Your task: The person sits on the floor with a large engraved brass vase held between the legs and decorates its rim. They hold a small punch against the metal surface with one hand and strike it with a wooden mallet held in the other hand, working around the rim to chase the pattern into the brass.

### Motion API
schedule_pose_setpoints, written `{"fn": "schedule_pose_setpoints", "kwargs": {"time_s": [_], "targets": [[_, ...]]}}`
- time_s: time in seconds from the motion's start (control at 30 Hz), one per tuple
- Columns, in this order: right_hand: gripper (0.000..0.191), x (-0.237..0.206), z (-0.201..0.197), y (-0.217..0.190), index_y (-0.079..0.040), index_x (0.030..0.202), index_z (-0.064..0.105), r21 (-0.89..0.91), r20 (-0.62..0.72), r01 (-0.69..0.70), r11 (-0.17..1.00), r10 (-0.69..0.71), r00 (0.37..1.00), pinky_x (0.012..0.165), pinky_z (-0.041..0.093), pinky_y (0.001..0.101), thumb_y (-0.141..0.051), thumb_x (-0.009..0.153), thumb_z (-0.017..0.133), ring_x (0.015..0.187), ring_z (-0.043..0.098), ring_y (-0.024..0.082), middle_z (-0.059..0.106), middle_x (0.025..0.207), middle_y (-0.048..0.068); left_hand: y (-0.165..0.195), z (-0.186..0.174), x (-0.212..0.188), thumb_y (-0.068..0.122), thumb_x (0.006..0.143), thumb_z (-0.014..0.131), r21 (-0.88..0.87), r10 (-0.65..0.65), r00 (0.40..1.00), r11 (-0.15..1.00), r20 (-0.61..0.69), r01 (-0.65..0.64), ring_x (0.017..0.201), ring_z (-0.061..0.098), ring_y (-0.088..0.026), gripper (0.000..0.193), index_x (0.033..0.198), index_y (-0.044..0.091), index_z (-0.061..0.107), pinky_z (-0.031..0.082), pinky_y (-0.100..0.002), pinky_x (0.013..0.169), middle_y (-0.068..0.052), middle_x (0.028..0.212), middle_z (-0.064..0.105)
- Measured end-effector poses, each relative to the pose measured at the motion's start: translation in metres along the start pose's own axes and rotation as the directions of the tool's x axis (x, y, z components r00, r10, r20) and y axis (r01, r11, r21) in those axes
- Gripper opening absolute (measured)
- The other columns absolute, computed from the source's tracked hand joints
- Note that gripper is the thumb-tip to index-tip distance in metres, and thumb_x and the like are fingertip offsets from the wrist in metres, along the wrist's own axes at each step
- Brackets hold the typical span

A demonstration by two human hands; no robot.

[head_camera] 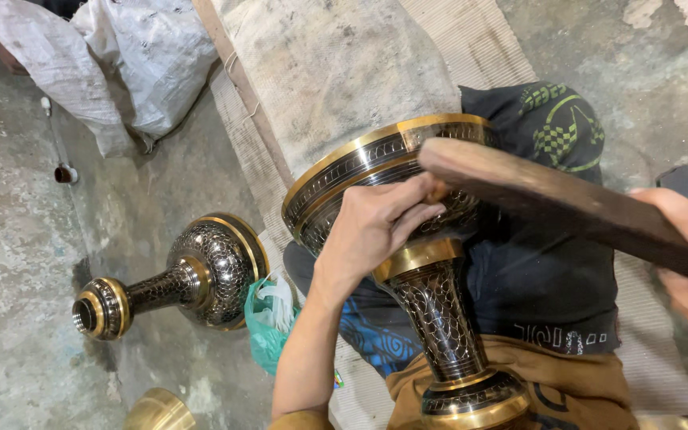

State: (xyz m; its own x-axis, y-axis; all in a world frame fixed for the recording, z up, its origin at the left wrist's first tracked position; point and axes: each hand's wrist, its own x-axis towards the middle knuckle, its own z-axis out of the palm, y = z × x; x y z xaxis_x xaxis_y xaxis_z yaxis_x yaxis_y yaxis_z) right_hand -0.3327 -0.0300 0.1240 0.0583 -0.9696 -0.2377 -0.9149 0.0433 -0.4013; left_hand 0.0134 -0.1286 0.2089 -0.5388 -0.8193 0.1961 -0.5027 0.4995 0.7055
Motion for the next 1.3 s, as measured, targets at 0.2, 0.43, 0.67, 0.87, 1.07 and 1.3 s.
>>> {"fn": "schedule_pose_setpoints", "kwargs": {"time_s": [0.2,0.43,0.67,0.87,1.07,1.3], "targets": [[0.061,-0.029,0.035,0.006,-0.005,0.142,0.060,0.412,-0.205,0.080,0.908,0.007,0.979,0.079,0.052,0.0300,0.010,0.084,0.070,0.088,0.066,0.018,0.068,0.101,0.012,-0.007,-0.007,0.013,0.019,0.097,0.075,-0.066,0.102,0.988,0.993,0.113,-0.095,0.096,0.075,-0.032,0.031,0.125,0.008,0.065,0.062,-0.034,0.083,-0.013,0.110,0.075],[0.055,-0.050,0.046,-0.007,-0.010,0.139,0.062,0.421,-0.081,-0.106,0.901,0.154,0.985,0.063,0.053,0.0292,-0.002,0.086,0.075,0.070,0.066,0.017,0.071,0.088,0.010,-0.014,-0.011,0.029,0.018,0.094,0.076,-0.051,0.115,0.949,0.993,0.293,-0.104,0.089,0.076,-0.031,0.035,0.126,0.007,0.065,0.060,-0.037,0.080,-0.013,0.103,0.076],[0.070,-0.049,0.053,-0.014,-0.019,0.148,0.058,0.223,0.055,-0.248,0.943,0.242,0.969,0.059,0.056,0.0344,-0.013,0.082,0.078,0.068,0.072,0.026,0.074,0.084,0.012,-0.017,-0.017,0.045,0.014,0.093,0.075,-0.125,-0.015,0.946,0.990,0.325,0.058,0.087,0.078,-0.026,0.043,0.134,0.007,0.061,0.060,-0.034,0.078,-0.012,0.095,0.076],[0.071,-0.046,0.066,-0.023,-0.025,0.147,0.057,0.205,0.041,-0.250,0.946,0.247,0.968,0.065,0.056,0.0365,-0.017,0.081,0.080,0.071,0.073,0.026,0.075,0.090,0.009,-0.030,-0.014,0.066,0.021,0.084,0.082,-0.094,0.122,0.858,0.992,0.500,-0.086,0.079,0.074,-0.031,0.055,0.134,0.008,0.063,0.057,-0.039,0.074,-0.013,0.092,0.075],[0.061,-0.049,0.077,-0.004,-0.011,0.143,0.058,0.383,0.001,-0.232,0.894,0.250,0.968,0.049,0.052,0.0350,-0.018,0.085,0.078,0.056,0.067,0.025,0.075,0.095,0.012,-0.036,-0.010,0.072,0.019,0.086,0.081,-0.142,0.227,0.815,0.974,0.534,-0.178,0.083,0.073,-0.032,0.055,0.137,0.008,0.063,0.056,-0.042,0.075,-0.013,0.102,0.076],[0.055,-0.044,0.072,0.000,0.001,0.143,0.057,0.343,-0.209,-0.021,0.939,0.099,0.973,0.059,0.056,0.0307,-0.016,0.094,0.075,0.068,0.071,0.020,0.073,0.086,0.016,-0.028,-0.009,0.071,0.018,0.082,0.079,-0.031,0.126,0.815,0.991,0.566,-0.131,0.080,0.073,-0.032,0.052,0.132,0.010,0.067,0.056,-0.043,0.072,-0.012,0.098,0.077]]}}
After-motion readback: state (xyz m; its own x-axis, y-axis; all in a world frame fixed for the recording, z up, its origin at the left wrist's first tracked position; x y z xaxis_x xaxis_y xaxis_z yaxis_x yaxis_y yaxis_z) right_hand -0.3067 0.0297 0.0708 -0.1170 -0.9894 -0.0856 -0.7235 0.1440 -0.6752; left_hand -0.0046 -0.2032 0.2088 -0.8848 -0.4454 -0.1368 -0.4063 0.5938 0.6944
